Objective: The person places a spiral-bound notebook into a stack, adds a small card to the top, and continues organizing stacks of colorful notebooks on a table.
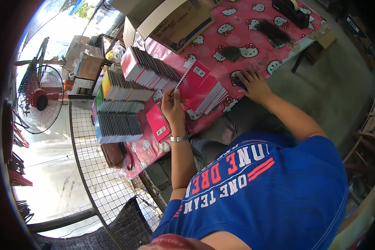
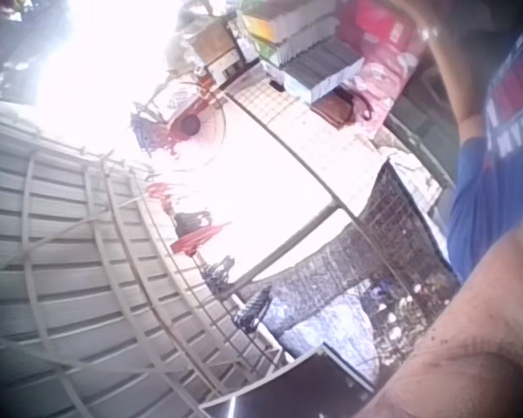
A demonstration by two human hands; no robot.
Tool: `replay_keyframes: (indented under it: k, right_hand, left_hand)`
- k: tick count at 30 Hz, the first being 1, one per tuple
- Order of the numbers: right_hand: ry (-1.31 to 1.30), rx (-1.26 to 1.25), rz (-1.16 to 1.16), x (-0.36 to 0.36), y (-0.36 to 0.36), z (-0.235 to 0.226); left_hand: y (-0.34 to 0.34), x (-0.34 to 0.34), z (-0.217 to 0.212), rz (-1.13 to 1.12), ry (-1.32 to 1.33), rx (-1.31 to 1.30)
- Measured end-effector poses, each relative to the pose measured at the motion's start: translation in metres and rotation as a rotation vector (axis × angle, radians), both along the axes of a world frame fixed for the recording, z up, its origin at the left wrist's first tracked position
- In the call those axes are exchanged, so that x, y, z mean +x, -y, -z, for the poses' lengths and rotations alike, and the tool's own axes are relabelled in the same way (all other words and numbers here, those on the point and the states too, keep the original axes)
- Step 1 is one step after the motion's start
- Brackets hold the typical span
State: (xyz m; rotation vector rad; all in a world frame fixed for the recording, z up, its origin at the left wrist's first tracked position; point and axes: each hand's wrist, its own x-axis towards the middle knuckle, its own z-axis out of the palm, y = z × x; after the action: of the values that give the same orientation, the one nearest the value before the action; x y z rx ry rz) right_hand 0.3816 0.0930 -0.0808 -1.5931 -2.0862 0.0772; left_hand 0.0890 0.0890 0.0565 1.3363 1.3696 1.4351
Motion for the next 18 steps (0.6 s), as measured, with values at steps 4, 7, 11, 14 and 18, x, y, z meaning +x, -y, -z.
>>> replay_keyframes:
  k: [4,7,11,14,18]
  right_hand:
    - [-0.468,-0.217,0.021,-0.008,0.009,-0.034]
    - [-0.568,0.136,-0.212,-0.05,0.019,-0.116]
    - [-0.469,0.161,-0.402,-0.097,0.017,-0.151]
    - [-0.362,0.213,-0.411,-0.106,0.016,-0.155]
    - [-0.507,-0.101,-0.447,-0.109,0.02,-0.154]
  left_hand:
    - [-0.001,0.002,-0.003,-0.047,-0.086,-0.02]
    - [-0.003,0.0,0.005,-0.05,-0.041,-0.013]
    - [0.0,0.002,0.012,-0.041,0.032,0.004]
    - [0.004,0.007,0.014,-0.055,0.067,0.049]
    - [0.007,0.009,0.017,-0.146,-0.109,0.115]
